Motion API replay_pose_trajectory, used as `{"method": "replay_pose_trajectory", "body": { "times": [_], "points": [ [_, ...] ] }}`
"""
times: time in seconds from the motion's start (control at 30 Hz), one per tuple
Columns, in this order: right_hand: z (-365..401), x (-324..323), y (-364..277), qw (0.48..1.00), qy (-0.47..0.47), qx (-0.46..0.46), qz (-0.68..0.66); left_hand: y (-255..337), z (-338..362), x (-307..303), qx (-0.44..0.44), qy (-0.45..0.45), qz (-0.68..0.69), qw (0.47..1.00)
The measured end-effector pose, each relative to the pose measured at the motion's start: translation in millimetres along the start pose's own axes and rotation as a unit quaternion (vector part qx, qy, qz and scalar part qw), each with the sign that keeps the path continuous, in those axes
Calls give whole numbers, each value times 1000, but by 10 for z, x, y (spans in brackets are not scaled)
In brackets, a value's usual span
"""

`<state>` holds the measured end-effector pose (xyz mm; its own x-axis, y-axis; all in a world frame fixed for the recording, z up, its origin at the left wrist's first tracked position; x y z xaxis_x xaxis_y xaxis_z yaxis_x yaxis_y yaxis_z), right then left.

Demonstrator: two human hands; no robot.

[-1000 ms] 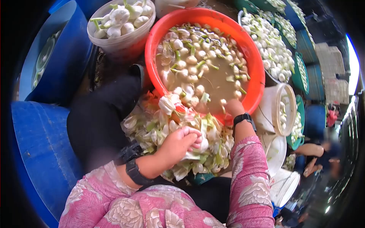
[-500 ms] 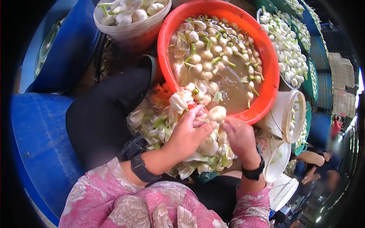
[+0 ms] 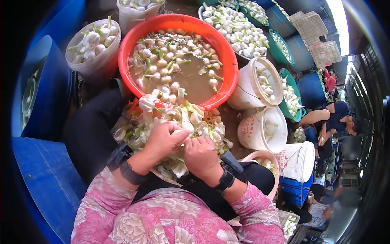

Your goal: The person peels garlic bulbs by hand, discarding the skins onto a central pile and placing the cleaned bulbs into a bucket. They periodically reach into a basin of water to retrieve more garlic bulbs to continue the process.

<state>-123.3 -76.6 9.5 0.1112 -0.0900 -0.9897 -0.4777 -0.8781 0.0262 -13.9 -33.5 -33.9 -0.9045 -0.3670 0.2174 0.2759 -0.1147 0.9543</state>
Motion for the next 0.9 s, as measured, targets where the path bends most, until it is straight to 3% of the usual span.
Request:
{"method": "replay_pose_trajectory", "body": {
  "times": [0.07,0.3,0.37,0.5,0.63,0.67,0.77,0.8,0.9],
  "points": [
    [47,-26,-9,999,1,21,-45,63,12,-24,-36,-54,33,997],
    [139,58,-97,985,-24,116,-126,226,3,-31,15,-53,-192,980],
    [149,56,-81,977,-29,140,-162,202,-17,-36,-26,-78,-150,985],
    [177,122,-39,936,-11,212,-281,161,-78,-96,-18,-107,-172,979],
    [148,188,75,871,-131,261,-396,205,-131,-113,46,-194,-147,969],
    [141,219,130,781,-232,295,-500,229,-126,-103,69,-196,-137,969],
    [181,314,175,471,-295,376,-742,320,-86,-78,80,-204,-11,976],
    [218,390,217,443,-262,340,-787,348,-78,-49,94,-191,26,977],
    [206,491,205,445,-170,361,-802,273,-68,19,95,-108,163,976]
  ]
}}
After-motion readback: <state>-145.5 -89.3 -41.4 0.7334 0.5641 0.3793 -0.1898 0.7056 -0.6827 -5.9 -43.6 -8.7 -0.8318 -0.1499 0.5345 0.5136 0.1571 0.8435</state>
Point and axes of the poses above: each hand's wrist, its own z-axis away from the middle knuckle, its own x-axis out of the palm, y = z × x, the point moved 3 cm from there along -z, towards the middle knuckle, and after that the axes turned 11 degrees about x, right-handed, at the moved point
